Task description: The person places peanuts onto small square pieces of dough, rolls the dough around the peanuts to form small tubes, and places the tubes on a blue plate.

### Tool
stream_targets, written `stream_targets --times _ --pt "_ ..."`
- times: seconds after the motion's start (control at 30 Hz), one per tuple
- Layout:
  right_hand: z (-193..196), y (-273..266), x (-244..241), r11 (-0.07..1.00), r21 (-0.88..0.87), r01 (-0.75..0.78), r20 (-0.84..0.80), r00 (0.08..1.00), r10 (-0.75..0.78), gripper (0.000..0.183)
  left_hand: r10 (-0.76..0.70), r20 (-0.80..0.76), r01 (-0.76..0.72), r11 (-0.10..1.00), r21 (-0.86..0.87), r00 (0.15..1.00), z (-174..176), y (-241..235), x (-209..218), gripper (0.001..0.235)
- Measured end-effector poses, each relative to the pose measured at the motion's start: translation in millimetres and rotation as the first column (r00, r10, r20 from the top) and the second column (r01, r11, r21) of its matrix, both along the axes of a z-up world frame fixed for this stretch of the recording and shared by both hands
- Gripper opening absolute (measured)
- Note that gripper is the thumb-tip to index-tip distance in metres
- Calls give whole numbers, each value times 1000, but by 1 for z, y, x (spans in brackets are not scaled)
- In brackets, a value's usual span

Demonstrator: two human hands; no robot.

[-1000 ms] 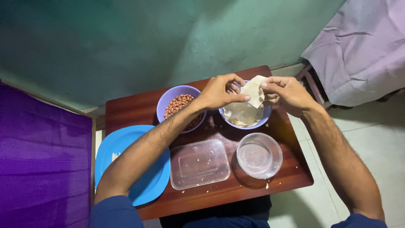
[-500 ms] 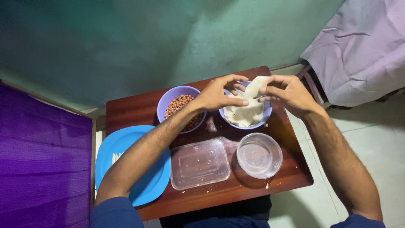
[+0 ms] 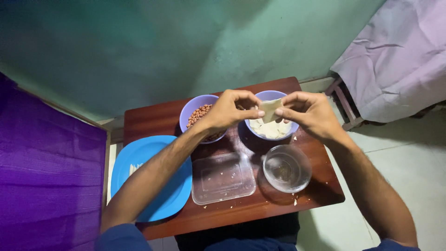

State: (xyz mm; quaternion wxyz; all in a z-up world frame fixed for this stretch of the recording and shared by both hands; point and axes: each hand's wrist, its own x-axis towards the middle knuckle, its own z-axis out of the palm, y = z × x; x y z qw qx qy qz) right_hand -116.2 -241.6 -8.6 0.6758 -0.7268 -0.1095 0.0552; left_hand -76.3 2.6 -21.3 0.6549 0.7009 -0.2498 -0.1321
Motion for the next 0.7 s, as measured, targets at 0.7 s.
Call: stream_targets --times 0.7 --pt "18 83 -113 979 197 48 370 921 -120 48 165 884 -312 950 -23 437 -3 66 -133 8"
